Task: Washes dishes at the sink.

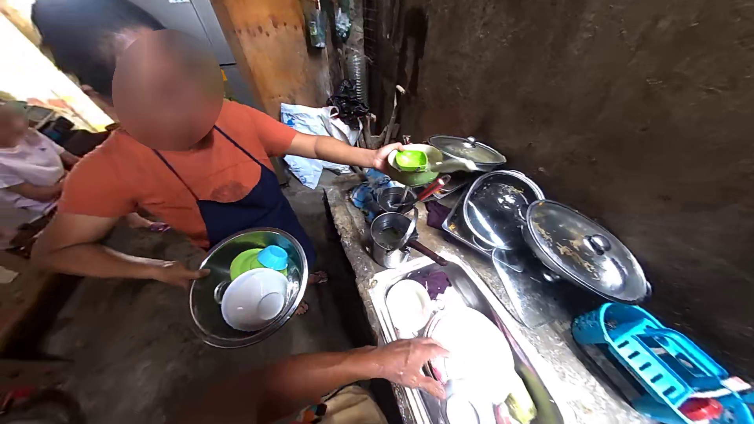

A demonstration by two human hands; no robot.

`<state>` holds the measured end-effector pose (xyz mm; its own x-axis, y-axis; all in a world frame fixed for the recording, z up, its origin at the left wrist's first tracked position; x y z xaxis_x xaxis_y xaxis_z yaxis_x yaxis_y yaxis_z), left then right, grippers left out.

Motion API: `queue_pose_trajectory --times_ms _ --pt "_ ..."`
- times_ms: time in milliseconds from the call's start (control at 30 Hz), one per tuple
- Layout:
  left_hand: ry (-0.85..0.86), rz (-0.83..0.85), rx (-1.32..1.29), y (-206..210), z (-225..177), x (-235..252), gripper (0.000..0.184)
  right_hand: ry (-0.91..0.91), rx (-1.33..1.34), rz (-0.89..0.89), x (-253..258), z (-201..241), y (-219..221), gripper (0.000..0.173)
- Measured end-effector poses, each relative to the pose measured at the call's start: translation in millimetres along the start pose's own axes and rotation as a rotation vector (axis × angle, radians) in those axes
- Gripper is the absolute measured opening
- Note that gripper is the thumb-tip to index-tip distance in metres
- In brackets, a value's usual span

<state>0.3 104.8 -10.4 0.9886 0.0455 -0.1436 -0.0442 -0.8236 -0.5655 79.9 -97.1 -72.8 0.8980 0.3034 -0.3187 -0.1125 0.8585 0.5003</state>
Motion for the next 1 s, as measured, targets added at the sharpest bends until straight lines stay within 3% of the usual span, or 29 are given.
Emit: queue_pose_trajectory --times_ms 100,233,367,467,567,700,867,1000 --pt "0.026 0.099 -0.294 15.8 -1.6 15.5 0.074 0.031 0.041 -0.032 -1.8 7.1 38.7 0.034" --pt "-0.034 -0.038 -0.856 7.4 -1.1 29.4 0.048 0.083 0.127 -0.162 -7.7 9.4 74.5 0.043" --pt "-0.117 -0.099 -1.113 -12.5 -7.0 10.6 0.043 0.084 0.138 0.051 2.7 -8.2 93.4 0.035" --pt "-0.091 -0.252 -1.146 -65.1 -8.8 -41.7 0.033 0.103 -0.161 0.174 -1.3 -10.8 140.8 0.038" --pt "-0.11 -0.556 -1.134 -138.0 9.4 -115.8 0.028 0.041 -0.391 0.378 3.9 -11.4 178.7 0.031" --pt "-0.239 -0.997 -0.894 -222.6 64.9 -215.9 0.032 0.102 -0.453 0.279 24.1 -27.5 150.3 0.022" --pt "-0.444 -1.275 -0.932 -241.3 136.3 -261.2 0.027 0.208 -0.469 0.185 30.8 -51.7 127.7 0.018" --pt "-0.592 -1.238 -0.886 -231.8 166.4 -255.1 0.03 0.202 -0.477 0.231 31.5 -57.1 138.3 0.017"
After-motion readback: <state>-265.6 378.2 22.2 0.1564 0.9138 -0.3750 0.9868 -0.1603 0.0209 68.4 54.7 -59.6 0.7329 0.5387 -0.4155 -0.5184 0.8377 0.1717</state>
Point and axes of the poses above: each hand's wrist, its own x-axis towards the middle knuckle, its own y-axis out of the palm, z = x × y, the point moved 8 cm from there along x, towards the middle knuckle, and after that the axes turned 8 degrees about x, right-handed, at the moved point
